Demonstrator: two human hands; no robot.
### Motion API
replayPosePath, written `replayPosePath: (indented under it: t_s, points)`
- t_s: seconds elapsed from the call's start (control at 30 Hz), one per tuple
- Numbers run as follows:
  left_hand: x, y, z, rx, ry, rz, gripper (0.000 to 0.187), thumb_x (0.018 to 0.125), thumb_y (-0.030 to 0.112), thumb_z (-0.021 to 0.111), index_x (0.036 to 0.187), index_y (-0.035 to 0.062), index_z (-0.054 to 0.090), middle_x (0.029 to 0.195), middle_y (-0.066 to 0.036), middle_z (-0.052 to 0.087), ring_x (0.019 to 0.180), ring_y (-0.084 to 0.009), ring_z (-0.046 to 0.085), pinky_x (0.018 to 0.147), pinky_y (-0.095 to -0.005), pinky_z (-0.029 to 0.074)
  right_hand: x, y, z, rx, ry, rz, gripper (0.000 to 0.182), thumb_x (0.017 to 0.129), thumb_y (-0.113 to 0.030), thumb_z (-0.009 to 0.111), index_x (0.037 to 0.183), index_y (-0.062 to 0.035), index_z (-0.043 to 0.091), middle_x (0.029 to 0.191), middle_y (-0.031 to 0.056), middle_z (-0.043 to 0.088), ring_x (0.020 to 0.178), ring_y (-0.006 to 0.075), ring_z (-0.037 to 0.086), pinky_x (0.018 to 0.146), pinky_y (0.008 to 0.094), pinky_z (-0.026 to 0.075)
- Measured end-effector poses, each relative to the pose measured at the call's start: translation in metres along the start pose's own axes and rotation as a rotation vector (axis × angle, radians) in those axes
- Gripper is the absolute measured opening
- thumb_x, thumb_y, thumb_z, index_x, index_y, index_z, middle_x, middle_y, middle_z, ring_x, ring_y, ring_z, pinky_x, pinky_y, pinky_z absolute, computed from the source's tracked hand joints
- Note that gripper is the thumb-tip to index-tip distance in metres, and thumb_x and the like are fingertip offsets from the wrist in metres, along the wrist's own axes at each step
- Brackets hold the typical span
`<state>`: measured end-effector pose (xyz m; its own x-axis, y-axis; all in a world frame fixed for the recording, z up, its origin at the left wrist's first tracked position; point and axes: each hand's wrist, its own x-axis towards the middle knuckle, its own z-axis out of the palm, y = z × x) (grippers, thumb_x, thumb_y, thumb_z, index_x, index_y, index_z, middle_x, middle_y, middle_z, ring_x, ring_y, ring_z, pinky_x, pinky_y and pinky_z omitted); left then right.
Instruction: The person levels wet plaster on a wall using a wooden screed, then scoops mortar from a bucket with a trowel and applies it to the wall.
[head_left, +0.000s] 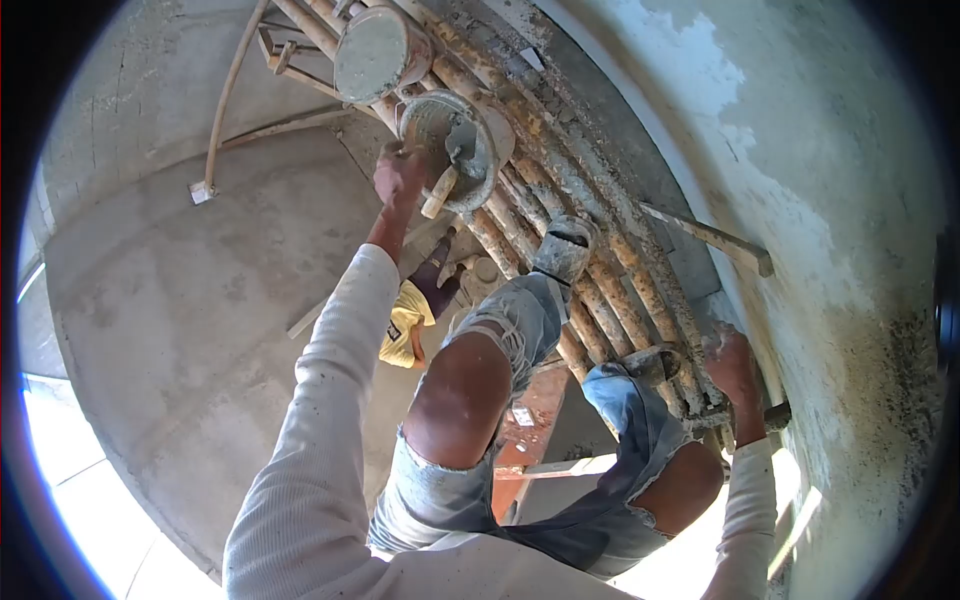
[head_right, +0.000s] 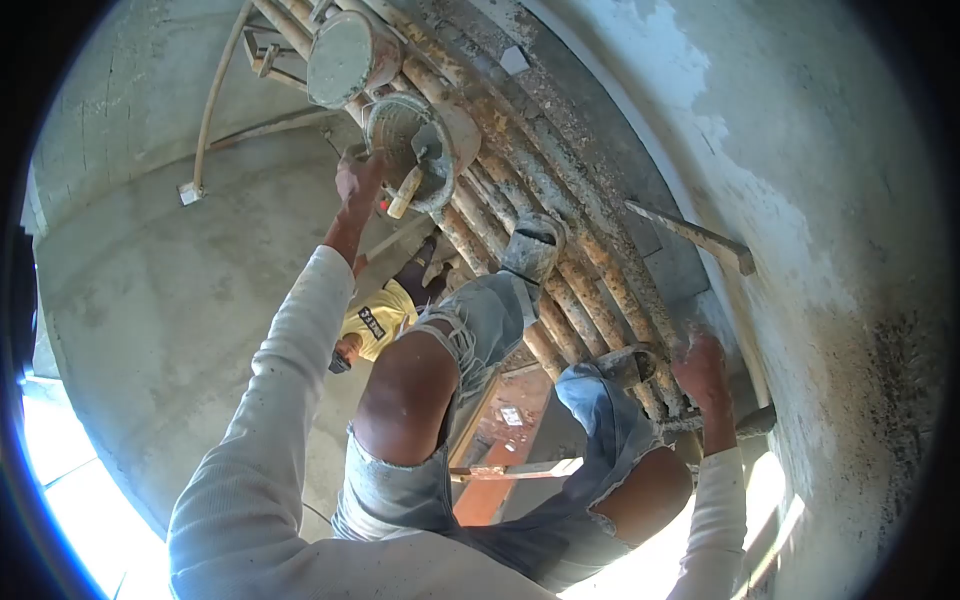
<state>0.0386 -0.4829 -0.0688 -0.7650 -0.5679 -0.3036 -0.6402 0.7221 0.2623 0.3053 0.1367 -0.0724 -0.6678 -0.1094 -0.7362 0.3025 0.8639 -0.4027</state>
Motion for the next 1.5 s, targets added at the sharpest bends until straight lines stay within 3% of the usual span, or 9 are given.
replayPosePath:
  t_s: [0.17,0.4,0.5,0.6,0.7,0.93,1.17,1.33,1.5]
  points:
    - [0.052,-0.122,0.049,-0.463,-0.271,-0.348,0.071,0.084,0.046,0.087,0.133,-0.0028,0.072,0.114,-0.018,0.079,0.112,-0.0308,0.074,0.098,-0.0417,0.054,0.005,-0.06,0.002,0.038,-0.039,0.072,0.049,0.098,-0.022,0.067,0.135,0.0099,0.065,0.125,0.0363,0.069,0.122,0.051,0.065,0.108,0.0533,0.051]
    - [0.066,-0.072,0.036,-0.196,-0.156,0.033,0.054,0.08,0.042,0.087,0.107,-0.0047,0.078,0.093,-0.013,0.075,0.089,-0.0276,0.071,0.083,-0.0467,0.056,-0.03,-0.102,0.004,0.17,-0.032,0.078,0.041,0.099,-0.024,0.071,0.128,0.0065,0.071,0.114,0.031,0.076,0.113,0.0474,0.072,0.099,0.0481,0.055]
    - [0.044,-0.016,0.024,-0.457,-0.448,-0.153,0.041,0.087,0.032,0.085,0.116,0.0054,0.075,0.099,-0.009,0.072,0.085,-0.0191,0.07,0.079,-0.0343,0.061,-0.04,-0.117,0.007,0.167,-0.049,0.19,0.046,0.1,-0.031,0.071,0.13,0.0042,0.071,0.116,0.0298,0.076,0.114,0.0458,0.072,0.099,0.0471,0.055]
    - [0.047,-0.042,0.09,-0.356,-0.434,-0.102,0.069,0.076,0.05,0.085,0.117,-0.0057,0.075,0.097,-0.02,0.078,0.085,-0.032,0.075,0.082,-0.045,0.059,-0.063,-0.125,0.019,0.425,0.104,0.214,0.039,0.1,-0.032,0.066,0.111,0.0043,0.075,0.109,0.0321,0.075,0.105,0.0478,0.072,0.09,0.052,0.058]
    - [-0.024,-0.005,0.094,-0.009,-0.256,0.046,0.062,0.073,0.043,0.086,0.111,-0.0064,0.08,0.101,-0.022,0.079,0.094,-0.0354,0.074,0.087,-0.047,0.056,-0.09,-0.104,0.059,0.647,0.286,0.259,0.039,0.098,-0.031,0.069,0.102,0.0076,0.072,0.092,0.029,0.073,0.093,0.0429,0.073,0.086,0.0524,0.057]
    - [-0.181,0.081,0.059,-0.193,-0.654,0.099,0.031,0.077,0.018,0.08,0.098,-0.0024,0.073,0.091,-0.008,0.071,0.08,-0.0179,0.064,0.074,-0.0382,0.053,-0.229,-0.039,0.059,1.256,0.562,0.728,0.034,0.096,-0.028,0.07,0.084,0.0039,0.072,0.079,0.0173,0.071,0.081,0.0295,0.069,0.075,0.0426,0.055]
    - [-0.379,0.188,0.07,0.204,-0.98,0.632,0.035,0.082,0.019,0.077,0.108,-0.0042,0.072,0.096,-0.012,0.075,0.085,-0.0216,0.069,0.079,-0.0406,0.054,-0.368,0.098,0.182,0.84,0.45,1.655,0.073,0.084,-0.027,0.073,0.147,-0.0019,0.048,0.143,0.0281,0.056,0.133,0.0457,0.059,0.108,0.0541,0.051]
    - [-0.476,0.211,0.099,0.364,-1.039,0.86,0.04,0.082,0.021,0.078,0.11,-0.007,0.072,0.093,-0.015,0.076,0.086,-0.0215,0.071,0.081,-0.0424,0.055,-0.383,0.179,0.304,0.893,0.615,1.49,0.063,0.095,-0.043,0.071,0.138,0.0019,0.061,0.116,0.0299,0.074,0.115,0.0452,0.072,0.1,0.0537,0.055]
    - [-0.529,0.196,0.124,0.29,-1.07,0.875,0.036,0.084,0.017,0.076,0.11,-0.0075,0.072,0.095,-0.012,0.076,0.086,-0.0199,0.07,0.081,-0.0396,0.055,-0.345,0.145,0.339,0.796,1.12,1.309,0.029,0.096,-0.018,0.064,0.118,-0.0007,0.066,0.108,0.0268,0.07,0.102,0.0488,0.067,0.088,0.0567,0.053]
